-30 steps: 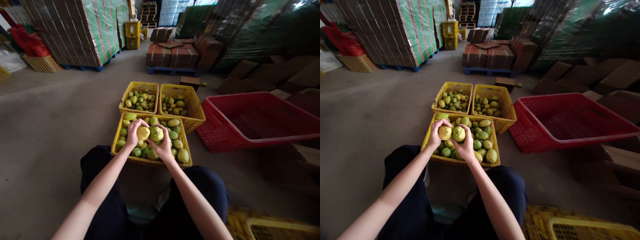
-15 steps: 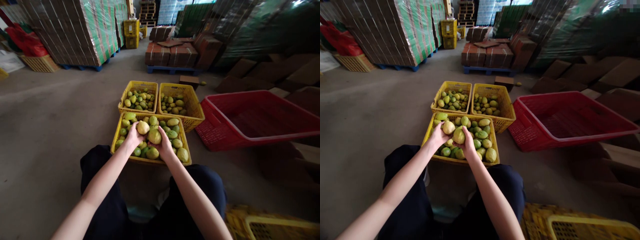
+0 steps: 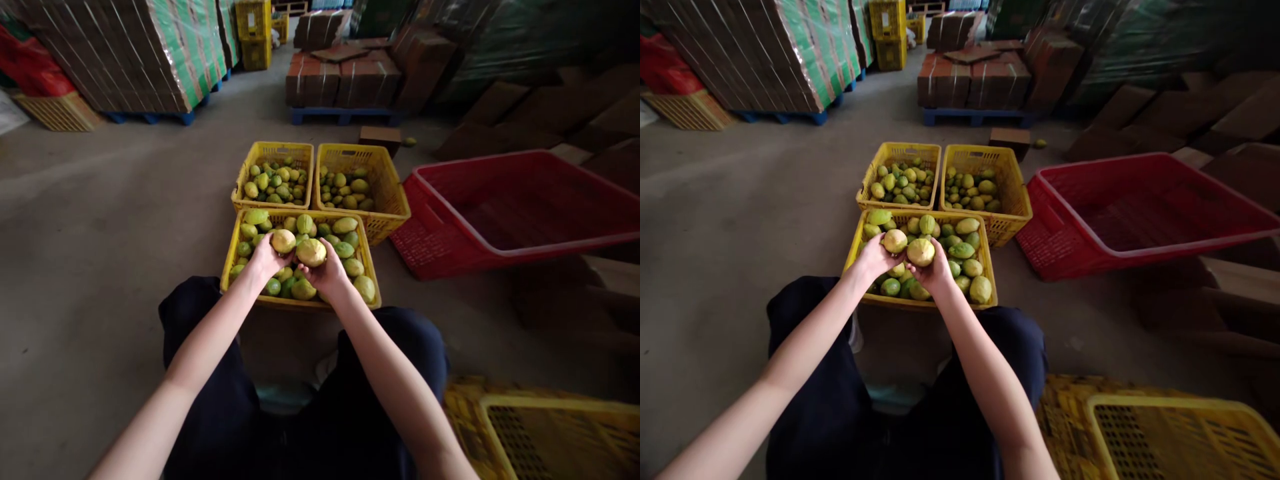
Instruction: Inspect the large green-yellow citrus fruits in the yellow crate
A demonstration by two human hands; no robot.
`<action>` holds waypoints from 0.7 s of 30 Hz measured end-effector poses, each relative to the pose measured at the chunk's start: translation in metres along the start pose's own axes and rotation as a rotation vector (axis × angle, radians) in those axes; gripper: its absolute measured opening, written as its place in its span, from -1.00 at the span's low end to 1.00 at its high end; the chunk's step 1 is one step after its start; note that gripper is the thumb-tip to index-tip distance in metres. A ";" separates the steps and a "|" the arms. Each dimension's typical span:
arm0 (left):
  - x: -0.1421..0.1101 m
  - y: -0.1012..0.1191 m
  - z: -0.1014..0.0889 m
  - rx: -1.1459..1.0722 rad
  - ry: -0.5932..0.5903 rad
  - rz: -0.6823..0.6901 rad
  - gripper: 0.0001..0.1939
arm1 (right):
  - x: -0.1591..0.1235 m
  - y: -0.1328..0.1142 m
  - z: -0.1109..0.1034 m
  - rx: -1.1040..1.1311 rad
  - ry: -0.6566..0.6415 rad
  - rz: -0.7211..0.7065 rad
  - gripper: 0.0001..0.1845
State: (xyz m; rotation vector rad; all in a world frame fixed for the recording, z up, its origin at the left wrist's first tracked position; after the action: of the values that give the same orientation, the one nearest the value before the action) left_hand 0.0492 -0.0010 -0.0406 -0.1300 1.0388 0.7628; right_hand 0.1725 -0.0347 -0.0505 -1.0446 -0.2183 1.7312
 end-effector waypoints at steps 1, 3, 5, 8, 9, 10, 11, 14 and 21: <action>0.001 0.000 -0.001 -0.018 -0.002 -0.017 -0.77 | -0.001 -0.001 0.000 -0.022 -0.004 -0.019 -0.43; 0.002 0.000 -0.002 -0.052 -0.007 -0.033 -0.80 | -0.002 -0.001 0.002 -0.072 -0.020 -0.051 -0.38; 0.003 0.000 -0.003 -0.073 -0.004 -0.039 -0.81 | -0.003 -0.002 0.002 -0.112 -0.015 -0.068 -0.33; 0.001 0.000 -0.003 -0.073 0.009 -0.047 -0.78 | -0.001 -0.002 0.000 -0.138 0.033 -0.095 -0.29; 0.000 -0.001 -0.002 -0.067 0.013 -0.046 -0.77 | 0.000 -0.002 -0.001 -0.150 0.043 -0.103 -0.28; -0.002 -0.001 -0.002 -0.062 0.014 -0.041 -0.76 | 0.001 -0.003 -0.002 -0.170 0.042 -0.113 -0.28; -0.003 -0.001 -0.002 -0.059 0.013 -0.036 -0.76 | 0.002 -0.003 -0.002 -0.194 0.031 -0.126 -0.27; -0.003 -0.001 -0.002 -0.048 0.017 -0.030 -0.76 | 0.004 -0.003 -0.001 -0.249 -0.007 -0.144 -0.24; 0.008 0.001 -0.006 -0.054 0.000 -0.021 -0.78 | 0.009 0.001 -0.004 -0.177 0.054 -0.073 -0.31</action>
State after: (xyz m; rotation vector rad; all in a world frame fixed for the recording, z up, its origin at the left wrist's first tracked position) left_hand 0.0463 0.0004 -0.0500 -0.1874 1.0160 0.7719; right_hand 0.1741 -0.0292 -0.0581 -1.1961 -0.3768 1.6376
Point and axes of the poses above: each hand's wrist, its own x-axis towards the middle knuckle, its own z-axis out of the palm, y = z × x, the point moved 4 cm from there along x, towards the middle knuckle, and after that the axes turned 14 degrees about -z, right-handed, at the moved point
